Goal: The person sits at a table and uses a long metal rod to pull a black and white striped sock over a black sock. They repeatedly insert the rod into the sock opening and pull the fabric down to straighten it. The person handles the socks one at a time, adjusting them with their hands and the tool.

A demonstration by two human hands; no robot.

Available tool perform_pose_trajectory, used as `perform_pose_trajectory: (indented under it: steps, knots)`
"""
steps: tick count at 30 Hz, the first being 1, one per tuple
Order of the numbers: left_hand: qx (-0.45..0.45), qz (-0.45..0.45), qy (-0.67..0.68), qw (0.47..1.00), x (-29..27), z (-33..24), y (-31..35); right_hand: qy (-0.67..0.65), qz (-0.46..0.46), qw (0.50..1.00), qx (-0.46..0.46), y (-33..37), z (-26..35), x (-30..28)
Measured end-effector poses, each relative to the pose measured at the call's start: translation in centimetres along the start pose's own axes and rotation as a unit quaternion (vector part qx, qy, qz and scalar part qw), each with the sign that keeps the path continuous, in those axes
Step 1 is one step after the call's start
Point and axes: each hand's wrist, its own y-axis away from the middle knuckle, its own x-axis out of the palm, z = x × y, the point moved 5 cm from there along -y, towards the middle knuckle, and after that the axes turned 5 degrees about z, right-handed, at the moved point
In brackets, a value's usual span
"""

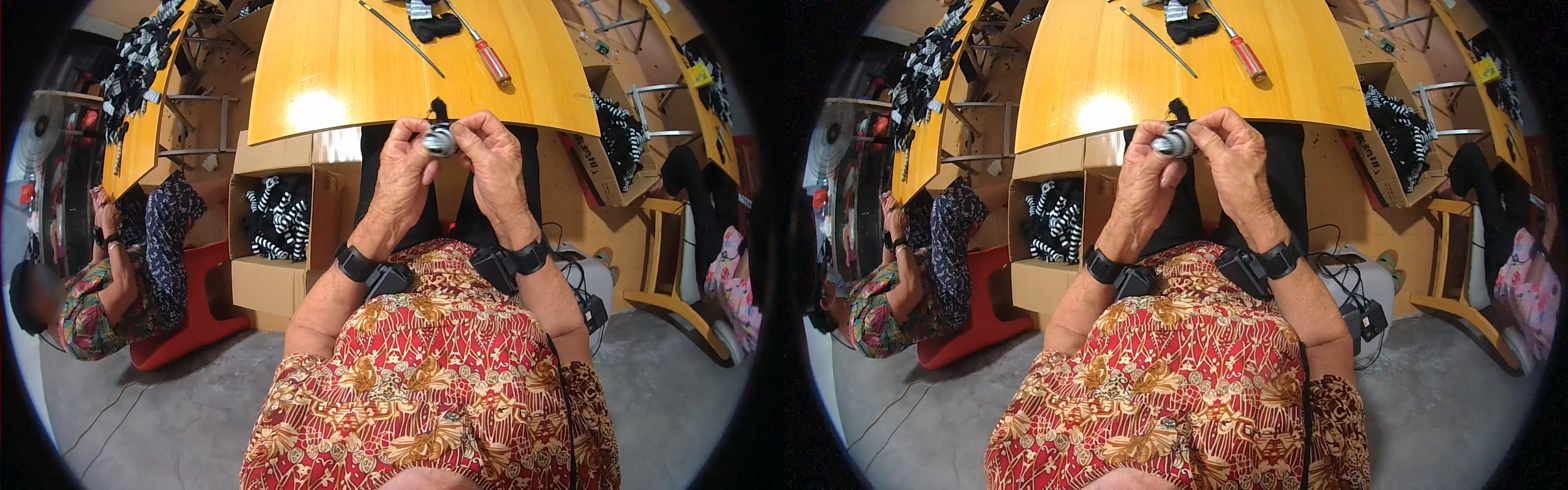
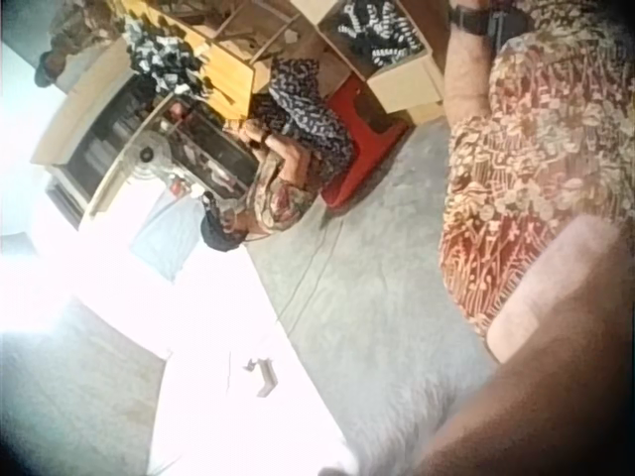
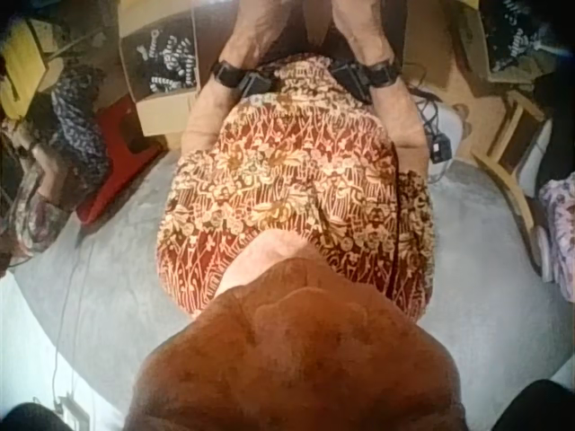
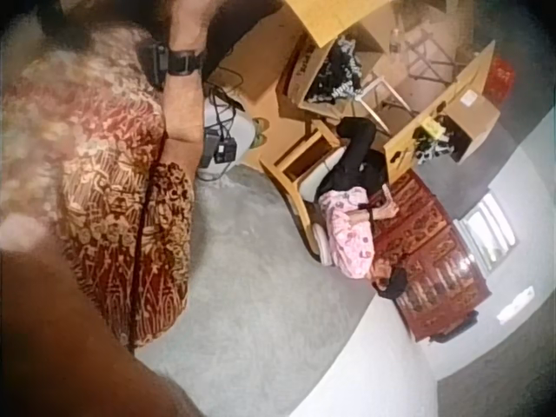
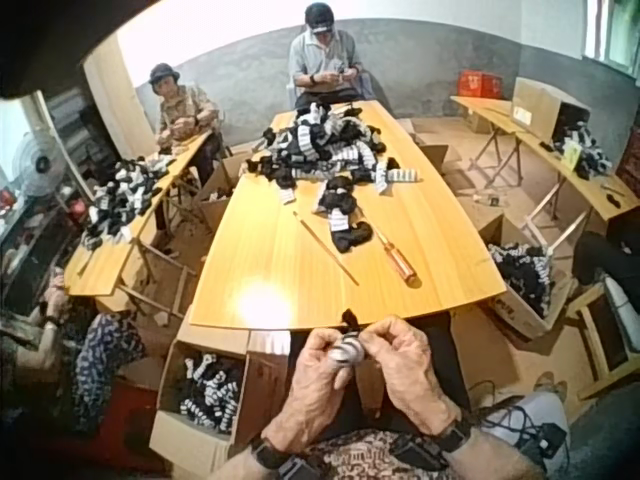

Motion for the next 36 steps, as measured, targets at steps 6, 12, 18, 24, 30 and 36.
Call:
perform_pose_trajectory:
  steps: [6, 12, 18, 24, 30, 36]
  knots:
    - [-0.068, 0.032, 0.001, 0.997, 0.1, 0.8, 0.2, -0.005, -0.009, 1.0, 0.004, -0.3, -1.4, -1.1]
    - [-0.05, -0.083, -0.082, 0.992, -0.6, 0.5, 0.0, 0.015, -0.011, 1.0, -0.008, -0.1, -1.2, -1.0]
    - [-0.036, -0.085, -0.137, 0.986, -0.3, -0.5, 0.0, 0.022, 0.016, 0.999, 0.018, 0.0, -0.9, -1.0]
    - [-0.04, -0.069, -0.036, 0.996, -1.4, 0.7, -0.3, 0.172, 0.01, 0.985, -0.008, -0.2, -0.5, -1.0]
    - [-0.077, 0.045, 0.157, 0.984, -0.6, 1.8, -0.6, -0.026, 0.025, 0.996, 0.076, -0.7, -2.2, -1.5]
    - [-0.102, 0.074, 0.086, 0.988, 0.1, 1.2, 0.4, -0.099, 0.045, 0.989, 0.099, -0.2, -2.8, -1.8]
